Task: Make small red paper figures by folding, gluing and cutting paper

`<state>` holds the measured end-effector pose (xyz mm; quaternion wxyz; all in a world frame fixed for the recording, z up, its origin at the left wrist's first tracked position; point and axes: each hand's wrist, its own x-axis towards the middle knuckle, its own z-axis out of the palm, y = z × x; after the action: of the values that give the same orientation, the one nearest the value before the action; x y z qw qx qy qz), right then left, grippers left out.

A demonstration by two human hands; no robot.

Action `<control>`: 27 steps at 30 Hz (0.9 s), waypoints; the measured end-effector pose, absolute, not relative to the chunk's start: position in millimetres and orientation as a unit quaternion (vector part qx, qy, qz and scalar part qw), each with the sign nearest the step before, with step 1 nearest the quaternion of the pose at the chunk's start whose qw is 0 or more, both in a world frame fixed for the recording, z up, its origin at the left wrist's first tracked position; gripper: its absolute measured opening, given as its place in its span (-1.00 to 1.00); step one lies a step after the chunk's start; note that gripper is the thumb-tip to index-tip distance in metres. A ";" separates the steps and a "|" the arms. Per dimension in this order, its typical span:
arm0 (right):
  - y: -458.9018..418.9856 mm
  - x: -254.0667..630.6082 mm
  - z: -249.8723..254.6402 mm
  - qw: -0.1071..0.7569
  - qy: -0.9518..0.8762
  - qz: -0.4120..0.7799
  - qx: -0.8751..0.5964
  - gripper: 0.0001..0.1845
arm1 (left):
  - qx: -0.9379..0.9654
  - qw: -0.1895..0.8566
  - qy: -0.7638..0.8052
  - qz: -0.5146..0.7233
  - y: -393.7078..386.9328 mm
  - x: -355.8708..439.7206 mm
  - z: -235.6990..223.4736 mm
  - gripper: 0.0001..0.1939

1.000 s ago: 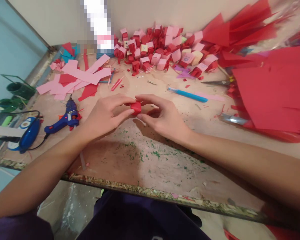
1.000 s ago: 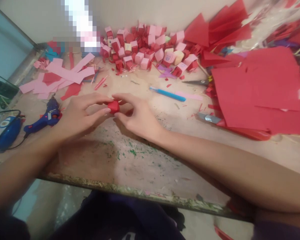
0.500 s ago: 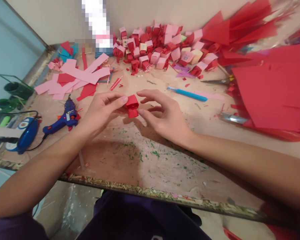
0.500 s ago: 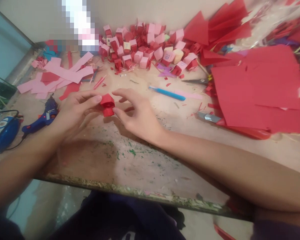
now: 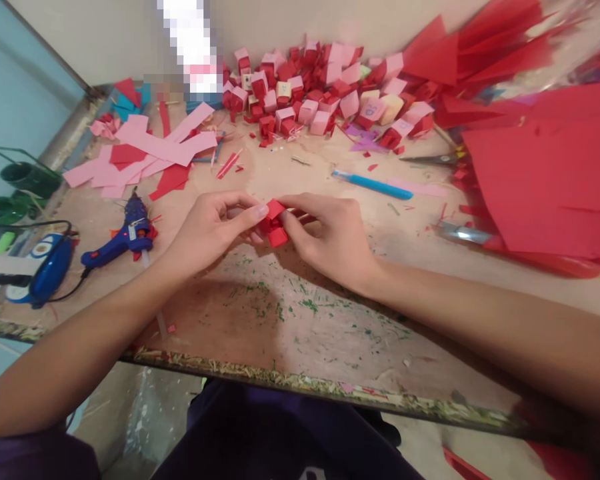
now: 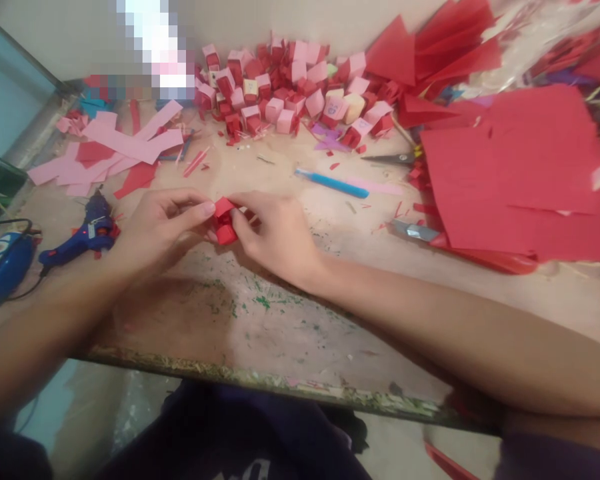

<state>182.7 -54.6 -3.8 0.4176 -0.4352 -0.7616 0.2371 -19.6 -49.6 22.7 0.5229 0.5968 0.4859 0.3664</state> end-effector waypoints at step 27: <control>-52.6 187.5 -2.9 0.430 -0.793 0.226 -0.366 -0.74 | 0.746 0.367 0.433 0.349 -47.1 -29.6 19.0 -0.77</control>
<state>187.5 -52.6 -2.9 0.4301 -0.3665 -0.7934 0.2263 -29.6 -47.1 19.0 0.3670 0.7462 0.4325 0.3485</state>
